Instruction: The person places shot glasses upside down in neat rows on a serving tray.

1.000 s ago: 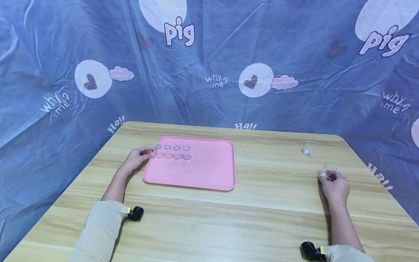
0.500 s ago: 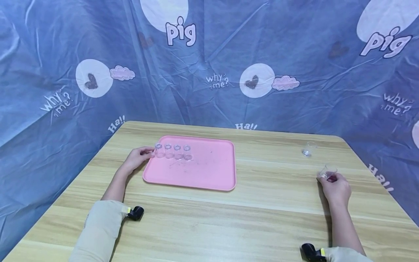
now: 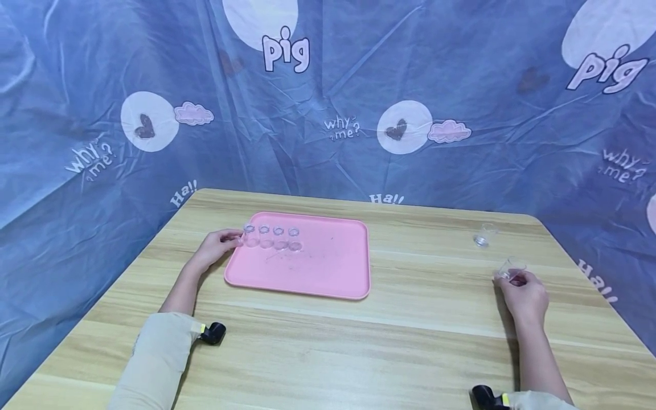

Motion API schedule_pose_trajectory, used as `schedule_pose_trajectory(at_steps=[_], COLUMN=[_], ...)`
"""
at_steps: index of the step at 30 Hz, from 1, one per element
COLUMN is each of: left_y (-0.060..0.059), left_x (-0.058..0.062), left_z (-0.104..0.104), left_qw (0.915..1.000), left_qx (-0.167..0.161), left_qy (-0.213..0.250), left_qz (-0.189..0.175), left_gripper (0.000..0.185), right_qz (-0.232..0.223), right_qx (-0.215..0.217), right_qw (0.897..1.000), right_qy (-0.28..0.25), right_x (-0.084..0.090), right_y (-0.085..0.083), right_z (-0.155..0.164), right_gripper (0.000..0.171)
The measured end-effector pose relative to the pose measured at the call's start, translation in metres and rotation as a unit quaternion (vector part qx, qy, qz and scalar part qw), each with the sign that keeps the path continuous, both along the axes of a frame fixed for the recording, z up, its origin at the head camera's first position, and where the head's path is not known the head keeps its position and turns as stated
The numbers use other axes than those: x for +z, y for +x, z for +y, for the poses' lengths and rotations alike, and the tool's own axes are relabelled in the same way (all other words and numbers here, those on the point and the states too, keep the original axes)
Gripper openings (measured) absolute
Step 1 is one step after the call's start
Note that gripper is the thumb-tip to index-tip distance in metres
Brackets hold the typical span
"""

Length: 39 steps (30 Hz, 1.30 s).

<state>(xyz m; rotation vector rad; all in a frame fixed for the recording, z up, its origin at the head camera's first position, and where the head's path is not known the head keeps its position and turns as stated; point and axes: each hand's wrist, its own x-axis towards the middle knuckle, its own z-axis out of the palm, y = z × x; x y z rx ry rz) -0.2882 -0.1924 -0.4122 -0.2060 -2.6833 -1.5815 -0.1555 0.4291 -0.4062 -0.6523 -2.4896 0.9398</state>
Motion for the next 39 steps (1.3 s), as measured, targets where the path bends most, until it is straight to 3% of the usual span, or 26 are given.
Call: schedule_pose_trajectory(at_steps=[10, 17, 23, 39], left_y=[-0.001, -0.003, -0.001, 0.002], left_x=[-0.002, -0.004, -0.003, 0.002], left_z=[0.0, 0.001, 0.003, 0.001], left_qw=[1.0, 1.0, 0.9999, 1.0], left_qx=[0.004, 0.003, 0.001, 0.004], left_qy=[0.004, 0.003, 0.008, 0.006], left_qz=[-0.001, -0.004, -0.007, 0.001], left_gripper=[0.034, 0.035, 0.034, 0.033], right_qz=[0.025, 0.037, 0.031, 0.066], right_qx=[0.04, 0.065, 0.09, 0.183], right_qw=[0.999, 0.996, 0.995, 0.981], right_qy=[-0.009, -0.046, -0.005, 0.007], right_x=[0.011, 0.021, 0.029, 0.053], right_y=[-0.002, -0.003, -0.006, -0.018], right_z=[-0.012, -0.026, -0.04, -0.083], right_gripper=[0.039, 0.022, 0.037, 0.032])
